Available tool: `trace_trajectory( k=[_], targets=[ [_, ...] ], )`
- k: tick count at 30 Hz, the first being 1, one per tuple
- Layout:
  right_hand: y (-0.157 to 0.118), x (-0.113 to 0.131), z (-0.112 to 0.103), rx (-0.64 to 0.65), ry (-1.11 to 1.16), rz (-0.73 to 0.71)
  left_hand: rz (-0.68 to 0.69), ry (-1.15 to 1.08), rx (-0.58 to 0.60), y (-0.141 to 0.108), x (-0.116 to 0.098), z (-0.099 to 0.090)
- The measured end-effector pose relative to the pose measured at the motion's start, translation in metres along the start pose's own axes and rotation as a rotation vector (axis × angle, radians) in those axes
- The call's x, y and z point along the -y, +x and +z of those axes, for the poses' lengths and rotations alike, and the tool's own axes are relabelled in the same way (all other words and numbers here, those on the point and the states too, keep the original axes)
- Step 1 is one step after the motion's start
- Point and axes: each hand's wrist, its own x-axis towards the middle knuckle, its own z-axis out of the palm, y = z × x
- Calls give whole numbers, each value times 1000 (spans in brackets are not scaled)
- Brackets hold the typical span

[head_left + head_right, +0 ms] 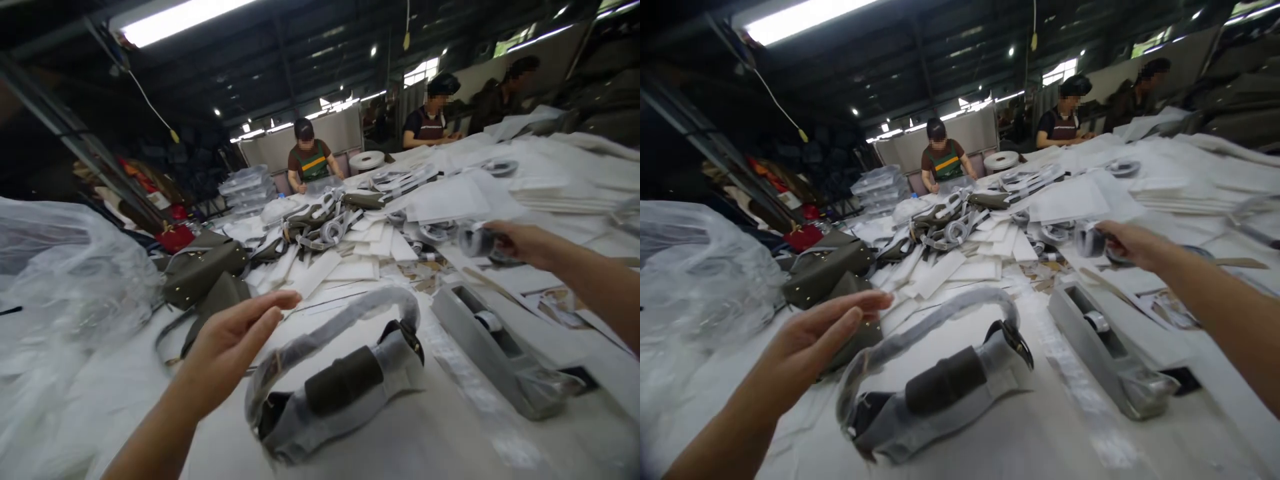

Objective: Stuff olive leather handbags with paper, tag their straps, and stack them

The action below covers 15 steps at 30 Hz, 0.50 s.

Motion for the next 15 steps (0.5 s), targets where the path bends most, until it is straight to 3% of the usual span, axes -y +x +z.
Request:
trace_trajectory(
  k=[3,6,8,11,13,15],
  targets=[
    [-74,38,8,-25,333,229,-14,-7,357,22,-8,1],
    [-167,63,37,10,478,238,-45,-1,628,33,-13,3],
    [-222,69,65,102,523,287,-56,-39,732,34,-15,2],
    [-280,73,114,303,585,336,-103,-127,732,33,-15,-1],
    [-299,79,148,408,633,313,-137,-180,684,33,-14,-3],
    [-306,89,182,425,704,278,-157,-216,634,32,-13,-4]
  ],
)
